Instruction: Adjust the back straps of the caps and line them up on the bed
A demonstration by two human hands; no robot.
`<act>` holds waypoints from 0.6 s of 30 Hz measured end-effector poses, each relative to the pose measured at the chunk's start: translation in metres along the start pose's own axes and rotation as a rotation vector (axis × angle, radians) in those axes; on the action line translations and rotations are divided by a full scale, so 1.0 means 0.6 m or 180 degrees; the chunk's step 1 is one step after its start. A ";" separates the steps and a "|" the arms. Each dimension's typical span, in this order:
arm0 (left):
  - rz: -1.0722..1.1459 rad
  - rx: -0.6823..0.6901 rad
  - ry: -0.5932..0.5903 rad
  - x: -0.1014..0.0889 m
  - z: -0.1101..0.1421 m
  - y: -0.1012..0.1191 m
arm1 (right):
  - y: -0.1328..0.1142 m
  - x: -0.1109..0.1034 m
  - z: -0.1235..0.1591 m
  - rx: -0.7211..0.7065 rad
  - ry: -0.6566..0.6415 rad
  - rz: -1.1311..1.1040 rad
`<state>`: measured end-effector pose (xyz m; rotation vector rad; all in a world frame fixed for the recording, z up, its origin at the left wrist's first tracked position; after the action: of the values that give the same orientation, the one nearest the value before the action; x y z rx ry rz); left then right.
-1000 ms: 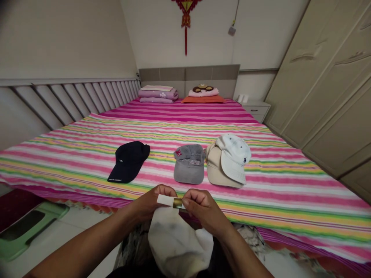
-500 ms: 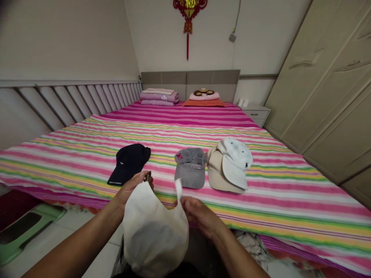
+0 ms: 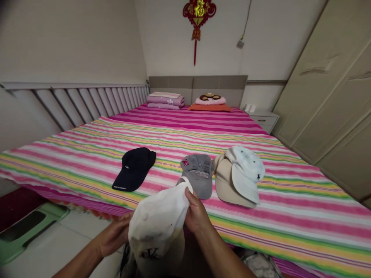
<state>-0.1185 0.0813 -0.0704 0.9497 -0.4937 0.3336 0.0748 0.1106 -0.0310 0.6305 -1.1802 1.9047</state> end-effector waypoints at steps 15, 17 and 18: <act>-0.0747 0.2419 0.1289 -0.017 -0.067 0.429 | 0.001 -0.148 -0.020 0.0630 0.0942 0.0778; -0.1579 0.2314 0.1955 -0.046 -0.091 0.444 | 0.001 -0.146 -0.025 0.0637 0.0990 0.0612; -0.1850 0.2250 0.2208 -0.060 -0.100 0.443 | 0.000 -0.146 -0.029 0.0614 0.1036 0.0554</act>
<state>-0.2611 0.2743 0.0642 1.5122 0.5788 0.2830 0.1239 0.0942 -0.1038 0.3063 -0.8736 2.1876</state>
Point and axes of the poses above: each hand's wrist, its own z-axis away from the middle knuckle, its own x-axis out of the palm, y = z × x, the point moved 8 cm from there along -z, towards the middle knuckle, and after that the axes turned 14 degrees about y, right-handed, at the moved point
